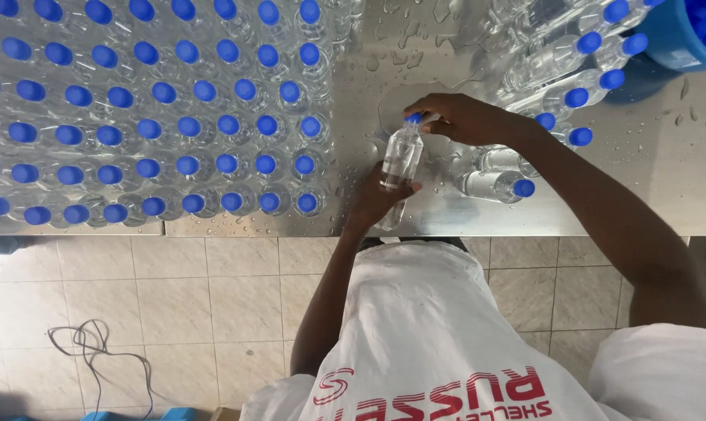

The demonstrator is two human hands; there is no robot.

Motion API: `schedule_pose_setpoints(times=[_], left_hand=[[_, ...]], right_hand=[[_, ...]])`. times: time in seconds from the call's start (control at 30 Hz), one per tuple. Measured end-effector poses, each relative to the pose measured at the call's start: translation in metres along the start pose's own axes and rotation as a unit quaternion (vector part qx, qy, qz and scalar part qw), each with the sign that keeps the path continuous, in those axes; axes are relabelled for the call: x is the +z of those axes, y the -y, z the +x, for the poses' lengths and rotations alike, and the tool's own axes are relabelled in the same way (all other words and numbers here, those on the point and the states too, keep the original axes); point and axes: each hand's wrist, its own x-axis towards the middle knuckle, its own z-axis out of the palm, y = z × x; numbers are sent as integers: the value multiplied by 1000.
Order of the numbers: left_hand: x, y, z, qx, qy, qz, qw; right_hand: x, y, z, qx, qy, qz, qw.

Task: Manually placing caps on water bottles and organizing them into rows on a production table.

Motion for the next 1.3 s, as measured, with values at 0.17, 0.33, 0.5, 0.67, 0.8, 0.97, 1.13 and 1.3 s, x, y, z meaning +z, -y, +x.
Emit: schedule_pose_setpoints(times=[0.17, 0.33, 0.5, 0.67, 0.8, 0.97, 1.13, 1.3], left_hand=[[-10, -16, -15, 32, 35, 40, 998], [-16, -48, -33, 39, 78, 105, 991], [-19, -34, -31, 54, 135, 10, 989], [-24, -10, -22, 200, 446, -231, 841], [-11, 12, -5, 161, 564, -233, 776], [-35, -61, -48, 70, 288, 62, 953], [-34, -48, -38, 45, 240, 145, 959], [-37, -5, -31, 110, 311, -99, 939]], right_hand=[[-15, 2, -10, 53, 24, -18, 998], [14, -44, -17, 163, 11, -129, 978], [0, 16, -59, 191, -4, -194, 962], [18, 1, -90, -298, -178, -430, 834], [34, -8, -87, -404, -197, -436, 780], [37, 0, -70, 156, -41, -90, 983], [18, 27, -72, 182, 8, -35, 983], [7, 20, -93, -191, -143, -265, 934]])
